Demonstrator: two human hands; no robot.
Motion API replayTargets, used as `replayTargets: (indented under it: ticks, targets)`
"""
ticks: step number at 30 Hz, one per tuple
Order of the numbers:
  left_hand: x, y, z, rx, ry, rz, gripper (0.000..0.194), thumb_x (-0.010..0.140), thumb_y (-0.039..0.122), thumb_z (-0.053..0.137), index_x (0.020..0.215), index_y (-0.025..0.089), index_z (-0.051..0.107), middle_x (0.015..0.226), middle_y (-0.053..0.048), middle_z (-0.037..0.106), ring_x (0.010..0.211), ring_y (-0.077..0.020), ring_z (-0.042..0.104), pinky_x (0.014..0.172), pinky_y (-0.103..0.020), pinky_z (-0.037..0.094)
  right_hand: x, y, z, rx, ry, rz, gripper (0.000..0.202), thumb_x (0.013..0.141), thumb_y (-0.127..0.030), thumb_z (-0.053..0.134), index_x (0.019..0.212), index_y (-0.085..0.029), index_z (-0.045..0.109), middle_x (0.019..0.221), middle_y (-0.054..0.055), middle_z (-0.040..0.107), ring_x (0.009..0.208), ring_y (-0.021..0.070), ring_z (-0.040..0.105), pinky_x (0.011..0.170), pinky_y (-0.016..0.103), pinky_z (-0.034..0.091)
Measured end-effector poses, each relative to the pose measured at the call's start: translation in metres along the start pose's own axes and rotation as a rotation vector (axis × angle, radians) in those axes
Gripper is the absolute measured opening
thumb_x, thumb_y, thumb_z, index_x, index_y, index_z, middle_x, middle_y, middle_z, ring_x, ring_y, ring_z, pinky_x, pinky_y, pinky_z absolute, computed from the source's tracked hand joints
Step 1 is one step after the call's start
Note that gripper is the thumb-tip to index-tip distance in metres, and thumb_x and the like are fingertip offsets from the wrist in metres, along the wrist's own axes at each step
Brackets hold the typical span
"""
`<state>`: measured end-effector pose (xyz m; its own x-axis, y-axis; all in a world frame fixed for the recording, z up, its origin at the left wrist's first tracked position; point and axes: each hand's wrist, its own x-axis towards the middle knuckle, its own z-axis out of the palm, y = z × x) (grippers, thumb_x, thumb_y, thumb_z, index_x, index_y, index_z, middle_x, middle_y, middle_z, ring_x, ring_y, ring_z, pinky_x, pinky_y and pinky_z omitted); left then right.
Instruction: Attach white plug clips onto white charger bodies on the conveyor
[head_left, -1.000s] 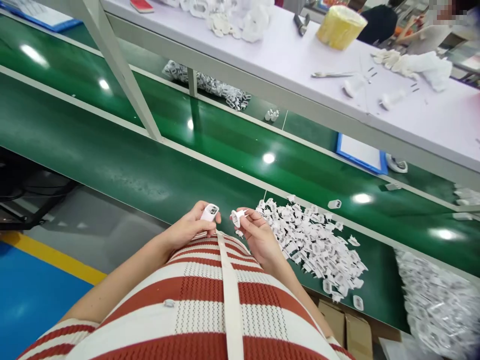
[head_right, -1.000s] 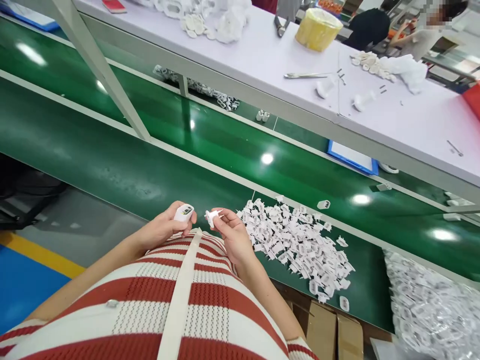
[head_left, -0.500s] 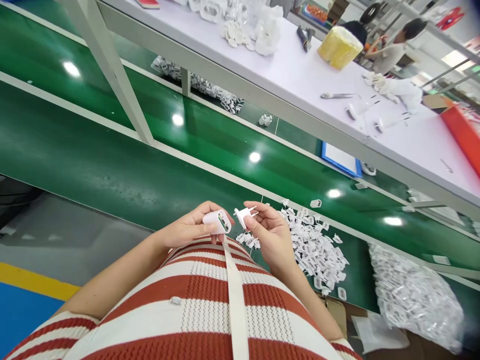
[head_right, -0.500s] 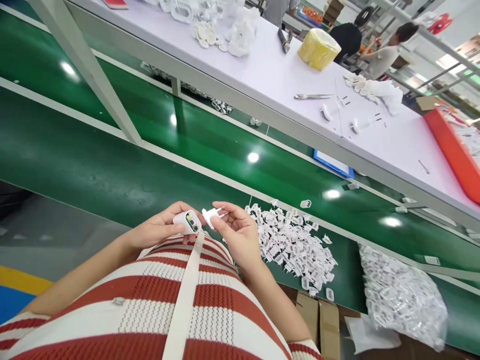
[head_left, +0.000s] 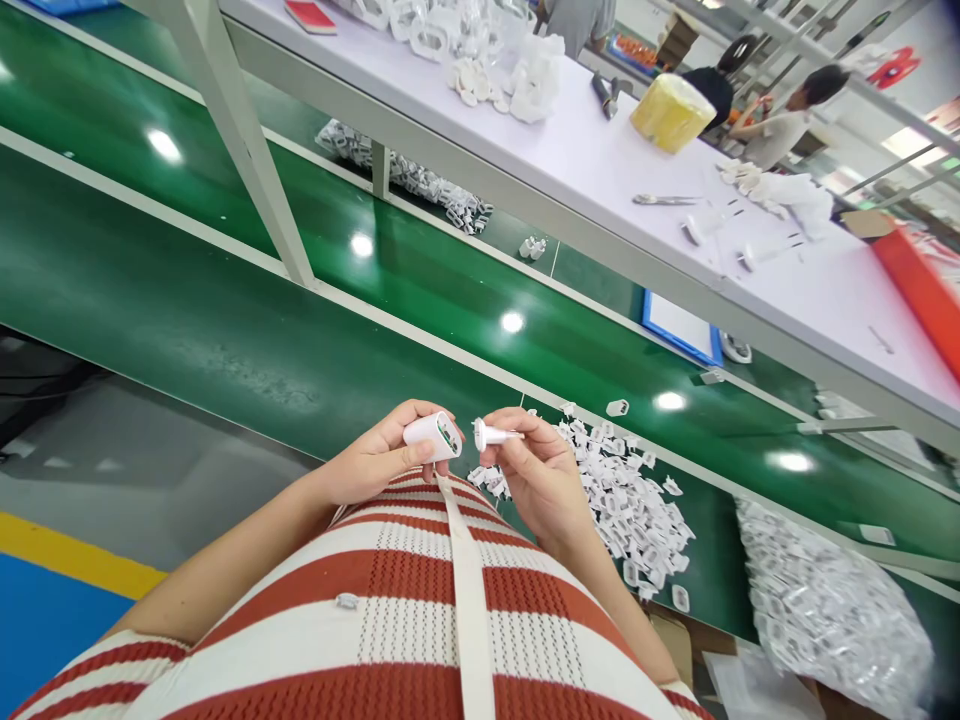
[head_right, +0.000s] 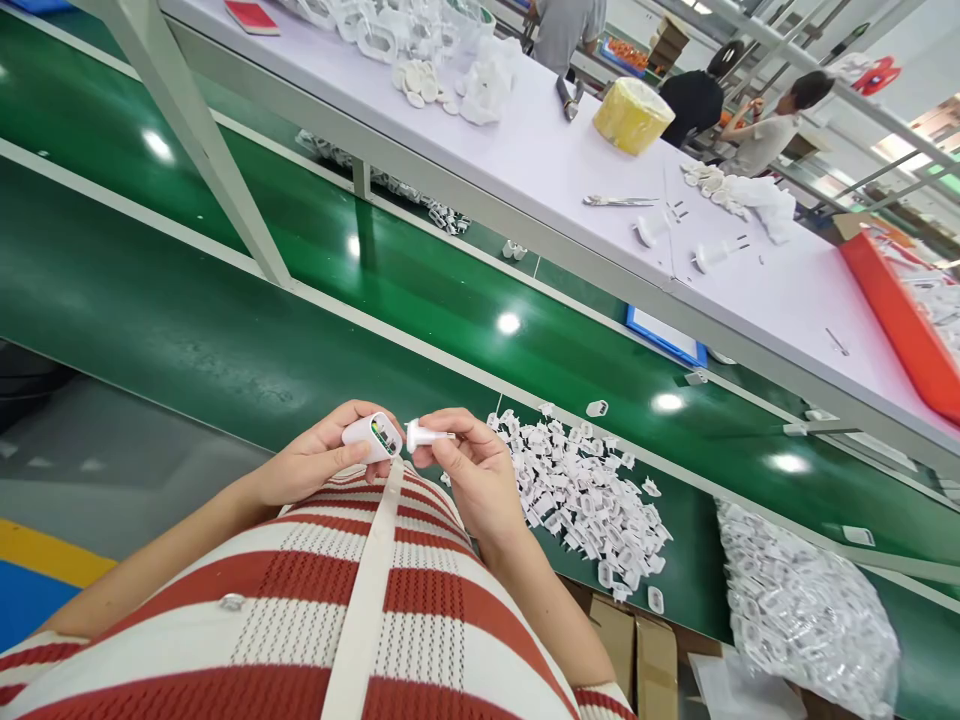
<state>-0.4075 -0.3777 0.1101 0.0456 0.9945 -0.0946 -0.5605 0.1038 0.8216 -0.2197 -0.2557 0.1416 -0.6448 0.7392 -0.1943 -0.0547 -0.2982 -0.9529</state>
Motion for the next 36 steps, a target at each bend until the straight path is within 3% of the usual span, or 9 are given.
replayTargets:
  ticks: [3,5,7,9,13,20,27,36]
  targets:
    - [-0.003,-0.002,0.002,-0.006,0.002,-0.013,0.031,0.101,0.033,0.065,0.128,0.021,0.055,0.098,-0.004,0.067,0.085,-0.0157,0.064,0.081,-0.029,0.049,-0.003,-0.001,0.0,-0.094,-0.023,-0.206,0.017,0.084,-0.04,0.082,0.083,-0.026,0.073,0.096,0.003,0.07,0.078,0.0147,0.066,0.069,0.029,0.059]
    - [-0.005,-0.004,0.002,-0.013,-0.004,-0.035,0.036,0.101,0.034,0.064,0.134,0.022,0.053,0.097,-0.003,0.067,0.086,-0.0157,0.064,0.082,-0.029,0.049,-0.007,-0.004,0.001,-0.254,-0.02,-0.308,0.008,0.09,-0.03,0.077,0.097,-0.028,0.074,0.102,0.003,0.07,0.091,0.0161,0.067,0.078,0.03,0.059]
    - [-0.008,-0.006,0.003,-0.014,-0.004,-0.047,0.043,0.102,0.036,0.062,0.141,0.023,0.048,0.096,-0.003,0.065,0.086,-0.0159,0.064,0.083,-0.03,0.05,-0.013,-0.006,0.002,-0.405,-0.002,-0.367,0.026,0.091,-0.023,0.076,0.115,-0.03,0.071,0.111,0.004,0.071,0.099,0.0173,0.068,0.086,0.034,0.058]
    - [-0.011,-0.006,0.004,0.013,0.001,-0.04,0.044,0.102,0.037,0.061,0.141,0.023,0.047,0.095,-0.003,0.064,0.085,-0.0159,0.063,0.083,-0.03,0.049,-0.018,-0.008,0.002,-0.498,0.022,-0.401,0.035,0.087,-0.021,0.08,0.119,-0.031,0.069,0.111,0.003,0.073,0.096,0.0177,0.069,0.086,0.035,0.059]
    - [-0.017,-0.004,0.008,0.105,-0.018,-0.032,0.034,0.103,0.038,0.06,0.132,0.021,0.052,0.095,-0.002,0.062,0.083,-0.0146,0.06,0.08,-0.027,0.049,-0.025,-0.009,0.005,-0.604,0.013,-0.456,0.026,0.085,-0.021,0.081,0.109,-0.028,0.073,0.099,0.002,0.076,0.087,0.0178,0.071,0.082,0.036,0.061]
    - [-0.024,-0.002,0.016,0.232,-0.004,-0.056,0.036,0.102,0.041,0.059,0.132,0.024,0.051,0.112,-0.004,0.059,0.092,-0.0166,0.059,0.085,-0.03,0.052,-0.034,-0.014,0.013,-0.765,0.005,-0.521,0.021,0.088,-0.022,0.078,0.108,-0.027,0.074,0.095,0.002,0.077,0.078,0.0151,0.07,0.072,0.032,0.061]
    - [-0.028,0.0,0.017,0.44,-0.033,-0.018,0.036,0.104,0.044,0.055,0.134,0.024,0.05,0.115,-0.005,0.056,0.093,-0.0167,0.056,0.082,-0.028,0.049,-0.045,-0.01,0.013,-0.779,0.026,-0.568,0.022,0.088,-0.021,0.078,0.108,-0.029,0.075,0.096,0.002,0.077,0.08,0.017,0.07,0.072,0.034,0.06]
    - [-0.032,-0.006,0.018,0.614,-0.064,0.026,0.04,0.105,0.047,0.051,0.138,0.025,0.047,0.119,-0.006,0.057,0.096,-0.0178,0.056,0.083,-0.029,0.049,-0.055,-0.002,0.01,-0.68,0.054,-0.47,0.019,0.089,-0.021,0.077,0.107,-0.028,0.075,0.098,0.004,0.074,0.086,0.0174,0.07,0.074,0.033,0.062]
